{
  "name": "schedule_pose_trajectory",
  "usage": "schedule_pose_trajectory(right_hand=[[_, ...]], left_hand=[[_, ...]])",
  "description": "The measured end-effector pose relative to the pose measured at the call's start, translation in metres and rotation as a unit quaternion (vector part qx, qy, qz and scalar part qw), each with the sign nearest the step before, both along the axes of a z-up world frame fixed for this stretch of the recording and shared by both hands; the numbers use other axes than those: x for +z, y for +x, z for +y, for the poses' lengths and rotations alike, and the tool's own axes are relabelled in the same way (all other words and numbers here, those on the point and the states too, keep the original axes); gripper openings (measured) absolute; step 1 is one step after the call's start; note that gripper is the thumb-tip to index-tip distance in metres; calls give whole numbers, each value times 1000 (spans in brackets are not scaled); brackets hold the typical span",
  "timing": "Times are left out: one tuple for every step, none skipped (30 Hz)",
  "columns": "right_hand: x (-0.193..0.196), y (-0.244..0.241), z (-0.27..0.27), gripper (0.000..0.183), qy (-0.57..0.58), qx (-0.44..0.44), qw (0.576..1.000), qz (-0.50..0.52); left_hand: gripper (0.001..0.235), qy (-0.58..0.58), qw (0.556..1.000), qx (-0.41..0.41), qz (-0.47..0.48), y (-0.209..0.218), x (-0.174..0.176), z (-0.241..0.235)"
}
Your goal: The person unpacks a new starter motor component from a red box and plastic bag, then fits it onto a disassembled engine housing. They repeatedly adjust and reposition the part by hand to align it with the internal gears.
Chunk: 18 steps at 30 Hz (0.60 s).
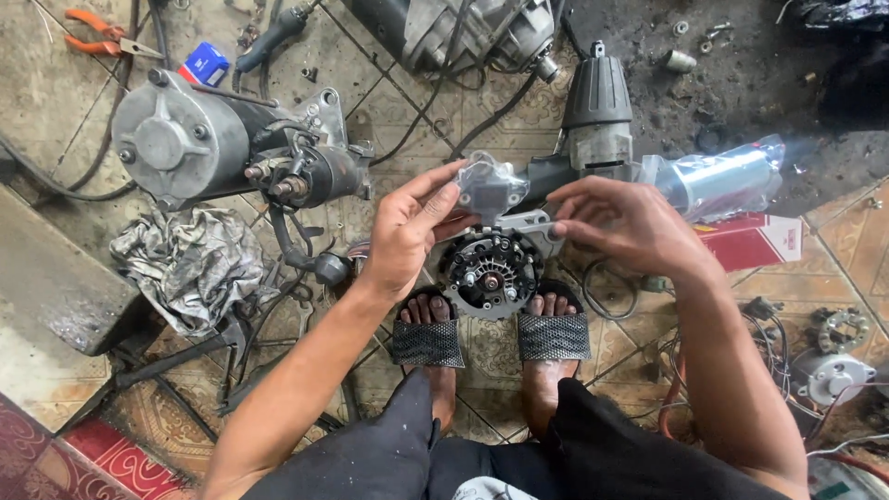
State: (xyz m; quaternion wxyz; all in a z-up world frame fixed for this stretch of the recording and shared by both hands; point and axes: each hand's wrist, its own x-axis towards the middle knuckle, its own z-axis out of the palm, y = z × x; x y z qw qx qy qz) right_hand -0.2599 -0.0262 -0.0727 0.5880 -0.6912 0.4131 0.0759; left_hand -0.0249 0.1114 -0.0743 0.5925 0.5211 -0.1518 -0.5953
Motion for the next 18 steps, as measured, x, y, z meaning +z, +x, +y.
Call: schedule_pose_trajectory(right_hand=[[0, 1, 1, 45, 0, 0, 1000, 0], [0, 2, 1, 45, -18, 3, 1000, -9], [-1, 3, 3, 46, -36, 7, 999, -18], [1, 3, 3, 46, -35, 7, 999, -17], [2, 4, 4, 45, -50, 12, 999, -13], [3, 4, 5, 44, -65, 16, 998, -9], [1, 4, 5, 44, -63, 16, 998, -7], [-1, 3, 6, 44, -67, 0, 998, -14], [-3, 2, 5, 44, -72, -16, 997, -21], [-7, -2, 6, 44, -73, -17, 997, -20], [-12, -6, 7, 43, -88, -35, 995, -36], [-15, -10, 7, 42, -102, -52, 992, -52], [-14, -11, 8, 42, -105, -55, 992, -51], [-13, -12, 9, 42, -105, -67, 990, -59], [-12, -12, 10, 42, -105, -79, 989, -68], [-8, -10, 11, 42, -108, -83, 988, -67], [-4, -8, 12, 46, -94, -62, 992, -55], [-1, -6, 12, 49, -80, -41, 995, -43]], left_hand=[[41, 0, 1000, 0, 0, 0, 0, 0], [41, -4, 1000, -3, 14, 1, 0, -1], [42, -7, 1000, -6, 27, 1, 0, 0], [42, -6, 1000, -6, 28, 1, 1, 1], [42, -8, 1000, -8, 28, 1, 1, 2], [41, -9, 1000, -11, 27, 1, 2, 3], [41, -8, 999, -11, 29, 1, 1, 5], [42, -28, 999, -17, 3, 1, 0, 7], [43, -50, 998, -23, -23, 1, 0, 7], [43, -51, 998, -24, -22, 0, -1, 9], [43, -65, 995, -37, -71, 0, -2, 10], [42, -80, 988, -50, -120, -1, -3, 10], [42, -83, 988, -52, -119, 0, -5, 12], [40, -92, 979, -65, -169, 0, -7, 13], [38, -102, 967, -78, -218, 1, -8, 14], [38, -105, 967, -81, -218, 2, -11, 17], [38, -90, 948, -91, -290, 3, -14, 21], [38, -75, 924, -101, -360, 4, -18, 24]])
